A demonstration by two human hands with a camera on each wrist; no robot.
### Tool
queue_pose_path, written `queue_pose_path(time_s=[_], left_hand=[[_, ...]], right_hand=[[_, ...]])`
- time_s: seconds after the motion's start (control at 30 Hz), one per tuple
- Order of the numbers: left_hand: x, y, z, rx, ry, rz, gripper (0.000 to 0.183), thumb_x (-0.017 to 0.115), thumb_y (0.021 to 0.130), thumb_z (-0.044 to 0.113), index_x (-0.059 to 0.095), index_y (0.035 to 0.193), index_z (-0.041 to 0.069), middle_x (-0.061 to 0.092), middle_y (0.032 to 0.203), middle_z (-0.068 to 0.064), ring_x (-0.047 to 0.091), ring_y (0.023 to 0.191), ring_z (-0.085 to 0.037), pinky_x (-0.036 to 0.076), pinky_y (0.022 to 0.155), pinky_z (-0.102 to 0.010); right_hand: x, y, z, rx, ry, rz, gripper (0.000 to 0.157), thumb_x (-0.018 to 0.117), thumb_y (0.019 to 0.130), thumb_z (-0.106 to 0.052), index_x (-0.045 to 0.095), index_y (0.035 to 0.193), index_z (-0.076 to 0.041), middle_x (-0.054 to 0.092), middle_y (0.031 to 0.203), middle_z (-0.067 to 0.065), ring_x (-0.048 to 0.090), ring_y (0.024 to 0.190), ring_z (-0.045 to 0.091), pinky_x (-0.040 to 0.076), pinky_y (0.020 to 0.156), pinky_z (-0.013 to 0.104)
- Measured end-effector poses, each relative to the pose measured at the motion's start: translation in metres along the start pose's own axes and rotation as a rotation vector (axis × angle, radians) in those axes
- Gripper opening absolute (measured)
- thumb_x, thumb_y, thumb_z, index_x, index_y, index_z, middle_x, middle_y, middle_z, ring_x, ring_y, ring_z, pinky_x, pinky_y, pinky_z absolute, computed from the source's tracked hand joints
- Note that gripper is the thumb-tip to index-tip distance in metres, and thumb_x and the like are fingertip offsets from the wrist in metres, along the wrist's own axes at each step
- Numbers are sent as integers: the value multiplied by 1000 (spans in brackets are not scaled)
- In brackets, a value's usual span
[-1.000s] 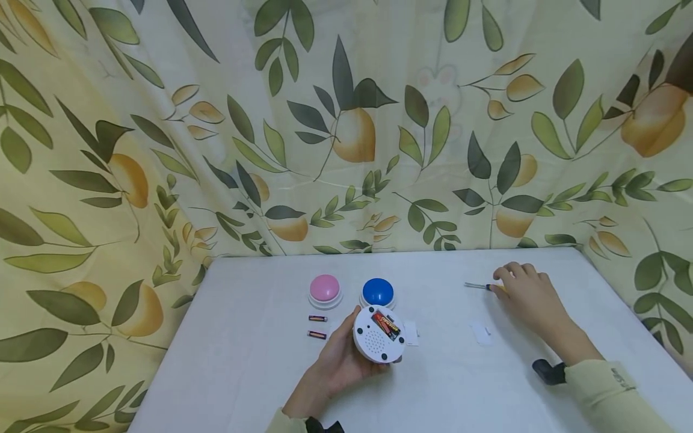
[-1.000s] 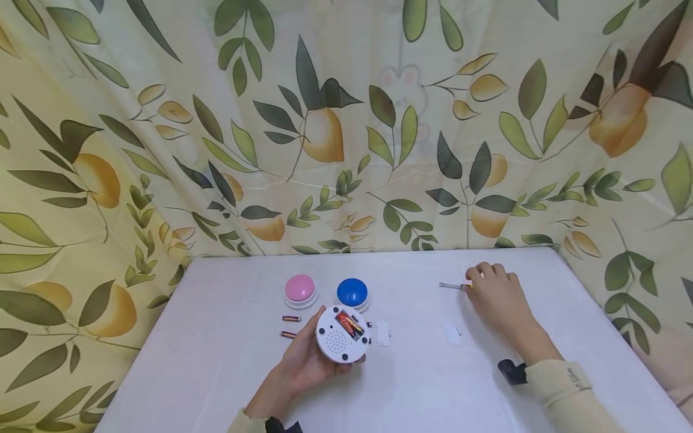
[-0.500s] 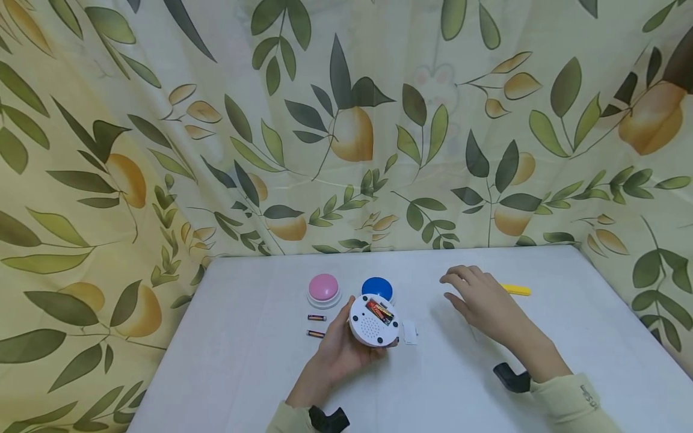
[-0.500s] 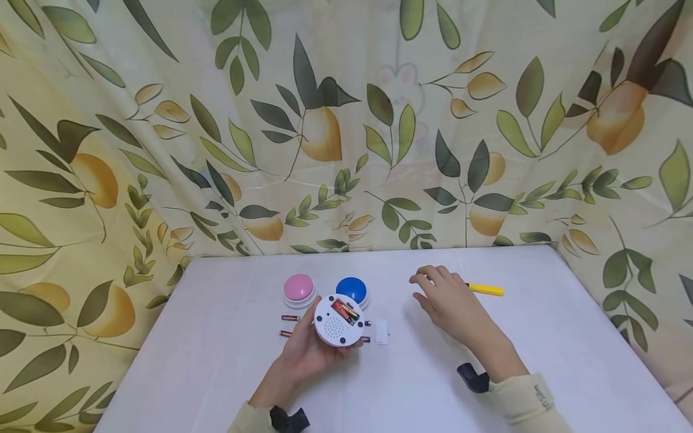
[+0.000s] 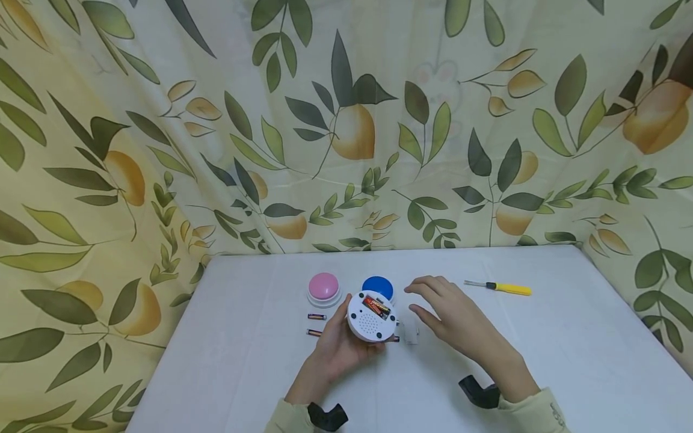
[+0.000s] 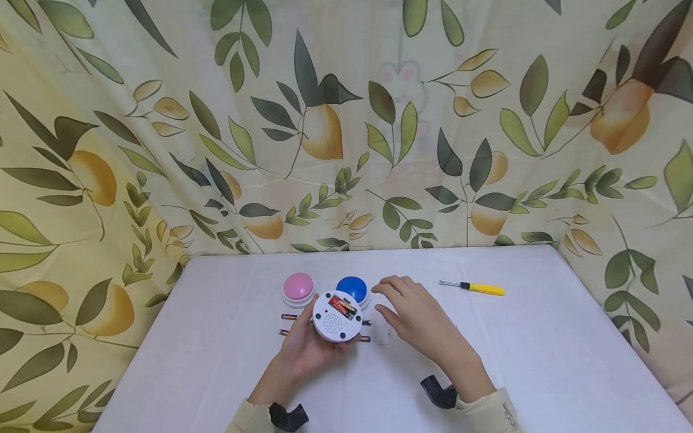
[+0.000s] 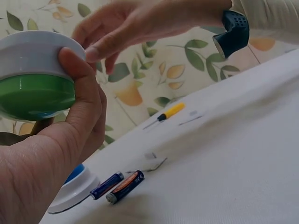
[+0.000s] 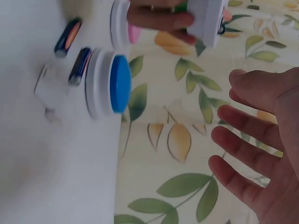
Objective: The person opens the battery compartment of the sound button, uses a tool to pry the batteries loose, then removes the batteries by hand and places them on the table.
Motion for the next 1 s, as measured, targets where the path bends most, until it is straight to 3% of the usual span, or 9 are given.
queue_pose_path(time_s=[0.2,0.4,0.63,1.0], left_hand=[[1,0,2,10,0,-27,73,35,107,64,18,166,25,41,157,-15,53,127,-29,52,94,-34],[2,-1,0,14,12,-62,69,35,110,56,12,168,26,31,167,-15,47,137,-28,47,106,-41],[5,-2,-2,14,31,-92,69,37,110,54,12,168,28,28,170,-16,45,142,-29,44,110,-44],[5,-2,-2,11,29,-81,68,39,110,53,13,168,28,28,170,-15,44,142,-29,42,112,-46]], right_hand=[[6,3,-14,-26,56,32,37,83,90,-20,71,125,-16,71,126,1,67,116,22,60,96,45],[11,5,-21,-21,92,25,31,82,91,-21,72,120,-21,72,121,-5,67,114,16,61,96,41],[12,6,-25,-40,50,32,28,85,88,-19,74,113,-22,72,114,-7,67,106,13,62,91,37],[12,5,-39,-97,-69,94,27,85,87,-16,73,111,-15,72,106,-3,69,94,12,62,80,30]])
Point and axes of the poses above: each hand's wrist, its own y-axis towards the middle knuckle, its own x-axis out of the palm, z = x × y, the point moved 6 cm from there along y, towards the middle knuckle
